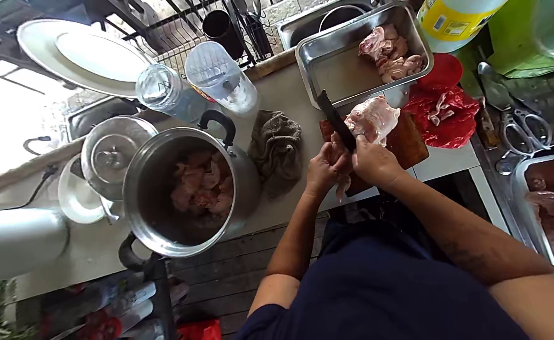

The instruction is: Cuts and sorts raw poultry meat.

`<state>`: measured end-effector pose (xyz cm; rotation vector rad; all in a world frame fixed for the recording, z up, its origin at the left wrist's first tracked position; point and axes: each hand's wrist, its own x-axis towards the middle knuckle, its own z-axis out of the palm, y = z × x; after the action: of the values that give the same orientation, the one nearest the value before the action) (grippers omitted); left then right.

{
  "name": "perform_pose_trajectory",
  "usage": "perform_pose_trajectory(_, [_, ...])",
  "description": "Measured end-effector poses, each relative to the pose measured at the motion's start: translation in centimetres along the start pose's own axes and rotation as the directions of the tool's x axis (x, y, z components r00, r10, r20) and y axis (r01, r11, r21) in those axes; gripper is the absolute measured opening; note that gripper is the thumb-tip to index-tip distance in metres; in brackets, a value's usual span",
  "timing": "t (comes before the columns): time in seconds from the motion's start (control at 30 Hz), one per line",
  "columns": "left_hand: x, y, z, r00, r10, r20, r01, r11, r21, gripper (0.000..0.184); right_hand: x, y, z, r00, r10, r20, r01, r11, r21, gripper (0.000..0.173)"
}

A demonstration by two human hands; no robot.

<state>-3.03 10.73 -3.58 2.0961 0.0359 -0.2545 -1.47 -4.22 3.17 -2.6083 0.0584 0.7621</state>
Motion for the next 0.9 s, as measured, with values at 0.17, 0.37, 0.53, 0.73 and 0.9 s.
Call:
perform_pose_trajectory(0.17, [-0.9, -1.7, 0.5, 0.993, -0.116, 0.029, 0.120, 0.952, -0.281, 0.038, 0.1, 3.9, 0.9, 0.988, -0.110, -0.105, 0.131, 0.967, 0.217, 0.031])
perform_pose_trajectory(0.37, [-1.3, -1.6, 0.4, 0.998, -0.062, 0.021, 0.065, 0.942, -0.329, 0.036, -6.2, 2.0, -3.1, 0.778, -0.271, -0.567, 0.308, 0.951, -0.030, 0.032])
perform_pose_trajectory(0.53, [-1.2, -1.4, 0.6, 0.999, -0.045, -0.003, 0.042, 0.943, -0.331, 0.031, -5.3, 0.9, -0.8, 0.768, -0.260, -0.586, 0.323, 0.946, 0.004, 0.034])
perform_pose_trajectory(0.73, [-1.0, -1.4, 1.0, 0.997, -0.031, -0.064, 0.015, 0.970, -0.244, 0.033, -6.8, 1.1, 0.3, 0.980, 0.102, 0.172, -0.057, 0.966, -0.251, 0.036])
perform_pose_trajectory(0.9, [-1.0, -1.2, 0.4, 0.999, -0.044, 0.007, 0.044, 0.975, -0.219, 0.034, -7.4, -0.2, 0.2, 0.979, 0.121, 0.166, -0.079, 0.968, -0.236, 0.038])
